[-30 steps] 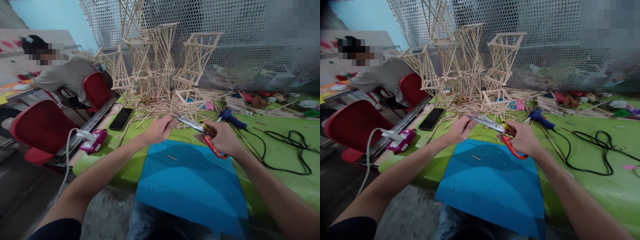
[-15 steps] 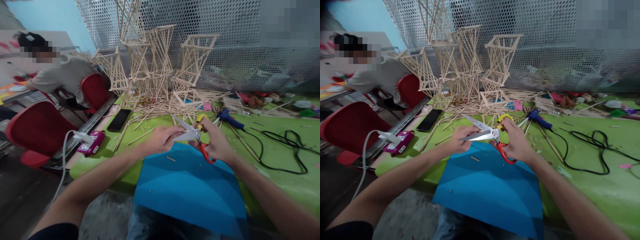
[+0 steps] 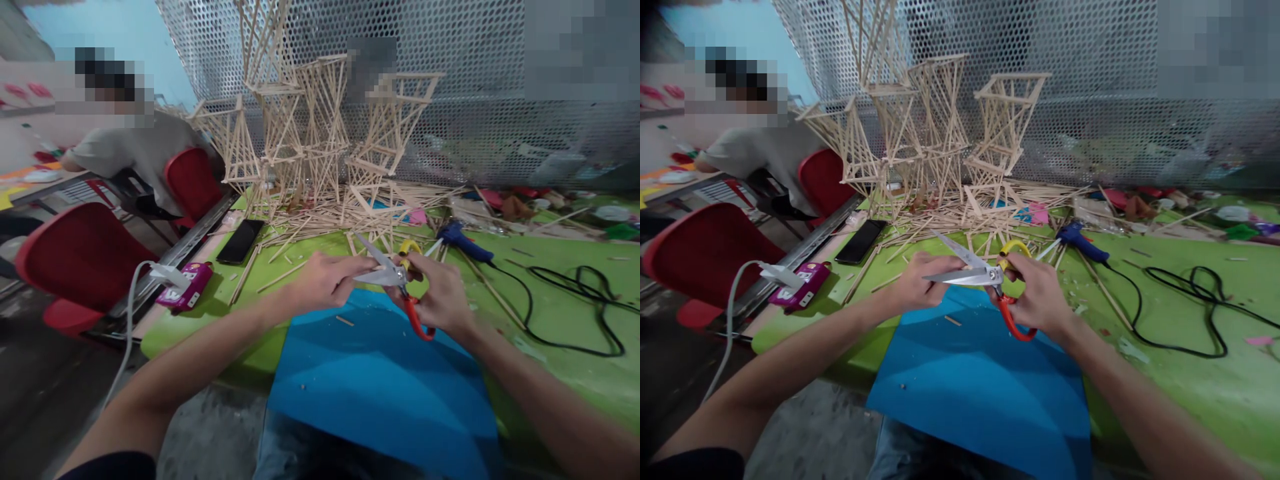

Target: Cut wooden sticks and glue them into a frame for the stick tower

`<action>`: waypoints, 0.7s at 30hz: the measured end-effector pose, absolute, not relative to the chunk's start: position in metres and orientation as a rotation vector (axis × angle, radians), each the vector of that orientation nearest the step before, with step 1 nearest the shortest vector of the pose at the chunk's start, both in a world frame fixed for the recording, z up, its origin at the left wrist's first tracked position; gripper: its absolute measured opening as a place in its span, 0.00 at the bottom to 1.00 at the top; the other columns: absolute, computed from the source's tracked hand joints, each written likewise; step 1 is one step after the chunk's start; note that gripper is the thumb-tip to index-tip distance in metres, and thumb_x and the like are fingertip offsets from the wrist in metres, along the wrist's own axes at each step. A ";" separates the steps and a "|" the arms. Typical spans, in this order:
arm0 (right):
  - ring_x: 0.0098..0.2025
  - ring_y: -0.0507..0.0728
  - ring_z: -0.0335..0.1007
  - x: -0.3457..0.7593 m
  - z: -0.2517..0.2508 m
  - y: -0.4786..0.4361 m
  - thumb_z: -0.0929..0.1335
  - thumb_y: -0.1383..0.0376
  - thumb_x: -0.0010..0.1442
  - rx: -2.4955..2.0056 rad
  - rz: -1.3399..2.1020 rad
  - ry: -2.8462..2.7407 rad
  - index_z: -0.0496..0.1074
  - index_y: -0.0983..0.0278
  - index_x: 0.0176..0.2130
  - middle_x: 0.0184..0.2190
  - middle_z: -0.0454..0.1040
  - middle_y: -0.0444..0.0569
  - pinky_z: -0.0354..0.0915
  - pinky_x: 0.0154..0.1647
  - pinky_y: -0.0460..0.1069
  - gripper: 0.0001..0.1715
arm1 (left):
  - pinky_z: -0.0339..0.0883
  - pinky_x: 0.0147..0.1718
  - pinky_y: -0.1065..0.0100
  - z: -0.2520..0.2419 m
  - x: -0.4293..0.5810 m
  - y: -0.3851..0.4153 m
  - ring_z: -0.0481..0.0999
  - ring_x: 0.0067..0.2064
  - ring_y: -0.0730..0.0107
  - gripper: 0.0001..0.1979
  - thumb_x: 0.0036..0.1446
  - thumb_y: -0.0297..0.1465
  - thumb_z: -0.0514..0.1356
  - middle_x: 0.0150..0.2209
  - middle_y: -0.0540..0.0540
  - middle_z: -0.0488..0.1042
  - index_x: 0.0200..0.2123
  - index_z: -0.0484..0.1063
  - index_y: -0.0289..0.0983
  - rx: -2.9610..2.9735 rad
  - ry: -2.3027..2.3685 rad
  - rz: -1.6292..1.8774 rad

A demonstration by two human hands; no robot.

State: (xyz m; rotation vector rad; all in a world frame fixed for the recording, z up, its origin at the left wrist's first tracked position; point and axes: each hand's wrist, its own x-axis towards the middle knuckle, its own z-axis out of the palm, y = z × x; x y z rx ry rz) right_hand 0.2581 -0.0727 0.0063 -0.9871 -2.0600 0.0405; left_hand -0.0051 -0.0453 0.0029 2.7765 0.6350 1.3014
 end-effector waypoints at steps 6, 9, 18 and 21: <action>0.22 0.51 0.61 0.259 0.009 -0.077 0.76 0.60 0.56 -1.019 0.018 -2.078 0.64 0.58 0.32 0.24 0.69 0.40 0.58 0.25 0.49 0.16 | 0.65 0.25 0.70 0.005 -0.006 -0.044 0.77 0.25 0.71 0.18 0.70 0.27 0.51 0.35 0.46 0.85 0.55 0.78 0.38 2.772 0.632 1.352; 0.21 0.51 0.60 0.258 0.014 -0.079 0.76 0.59 0.57 -1.024 0.022 -2.079 0.62 0.58 0.30 0.22 0.67 0.40 0.57 0.25 0.48 0.19 | 0.60 0.23 0.70 0.012 -0.006 -0.046 0.73 0.22 0.73 0.19 0.73 0.29 0.49 0.32 0.48 0.83 0.55 0.78 0.37 2.797 0.673 1.290; 0.20 0.51 0.56 0.255 0.019 -0.074 0.72 0.53 0.65 -1.243 0.278 -2.129 0.66 0.59 0.29 0.19 0.64 0.39 0.54 0.25 0.49 0.20 | 0.62 0.27 0.69 0.030 -0.006 -0.048 0.79 0.29 0.68 0.19 0.79 0.35 0.48 0.34 0.45 0.84 0.56 0.77 0.36 2.779 1.092 1.159; 0.24 0.54 0.63 0.253 0.018 -0.070 0.72 0.49 0.67 -1.294 0.395 -2.124 0.72 0.60 0.35 0.23 0.71 0.43 0.58 0.27 0.49 0.18 | 0.66 0.32 0.68 0.028 -0.001 -0.046 0.81 0.32 0.66 0.19 0.79 0.35 0.49 0.38 0.43 0.85 0.56 0.77 0.35 2.685 1.132 1.160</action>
